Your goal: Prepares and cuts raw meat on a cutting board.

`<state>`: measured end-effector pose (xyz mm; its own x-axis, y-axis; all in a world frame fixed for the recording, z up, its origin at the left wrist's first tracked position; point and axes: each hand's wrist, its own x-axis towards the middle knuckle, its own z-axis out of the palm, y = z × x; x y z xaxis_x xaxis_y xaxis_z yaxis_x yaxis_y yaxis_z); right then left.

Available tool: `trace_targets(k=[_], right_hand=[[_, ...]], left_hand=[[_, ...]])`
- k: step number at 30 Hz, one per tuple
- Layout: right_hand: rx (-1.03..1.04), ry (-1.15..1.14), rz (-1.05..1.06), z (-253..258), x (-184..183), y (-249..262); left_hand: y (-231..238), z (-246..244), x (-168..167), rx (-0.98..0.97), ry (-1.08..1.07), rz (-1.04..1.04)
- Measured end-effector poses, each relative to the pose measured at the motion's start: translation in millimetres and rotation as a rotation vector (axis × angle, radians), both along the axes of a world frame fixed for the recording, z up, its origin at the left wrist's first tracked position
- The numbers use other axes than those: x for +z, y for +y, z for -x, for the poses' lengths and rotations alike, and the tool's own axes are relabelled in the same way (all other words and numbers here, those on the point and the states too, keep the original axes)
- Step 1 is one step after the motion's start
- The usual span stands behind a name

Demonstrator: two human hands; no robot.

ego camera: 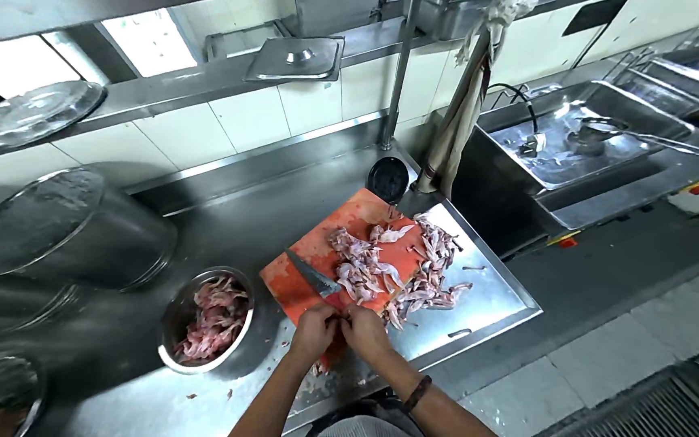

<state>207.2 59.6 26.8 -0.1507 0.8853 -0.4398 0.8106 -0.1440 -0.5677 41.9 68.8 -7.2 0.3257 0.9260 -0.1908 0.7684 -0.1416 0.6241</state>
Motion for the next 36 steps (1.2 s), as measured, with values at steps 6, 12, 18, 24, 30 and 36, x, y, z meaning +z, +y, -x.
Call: trace_targets(k=[6,12,18,24,30,36], right_hand=[[0.114,-0.268,0.077,22,25,-5],[0.124,-0.413,0.054,37,22,-13],[0.155,-0.432,0.102,40,19,-16],[0.002,-0.112,0.039,21,9,-14],[-0.094,-0.019,-0.082,14,7,-40],[-0.174,0.198,-0.154,-2,-4,-39]], left_hand=[[-7,-3,-6,0.046,0.034,-0.009],[-16,-8,-10,0.137,-0.005,-0.071],[-22,-7,-12,0.161,-0.012,-0.106],[-26,-7,-21,0.215,-0.135,-0.137],[-34,0,-21,0.265,-0.292,-0.083],[-35,16,-8,0.183,-0.459,0.103]])
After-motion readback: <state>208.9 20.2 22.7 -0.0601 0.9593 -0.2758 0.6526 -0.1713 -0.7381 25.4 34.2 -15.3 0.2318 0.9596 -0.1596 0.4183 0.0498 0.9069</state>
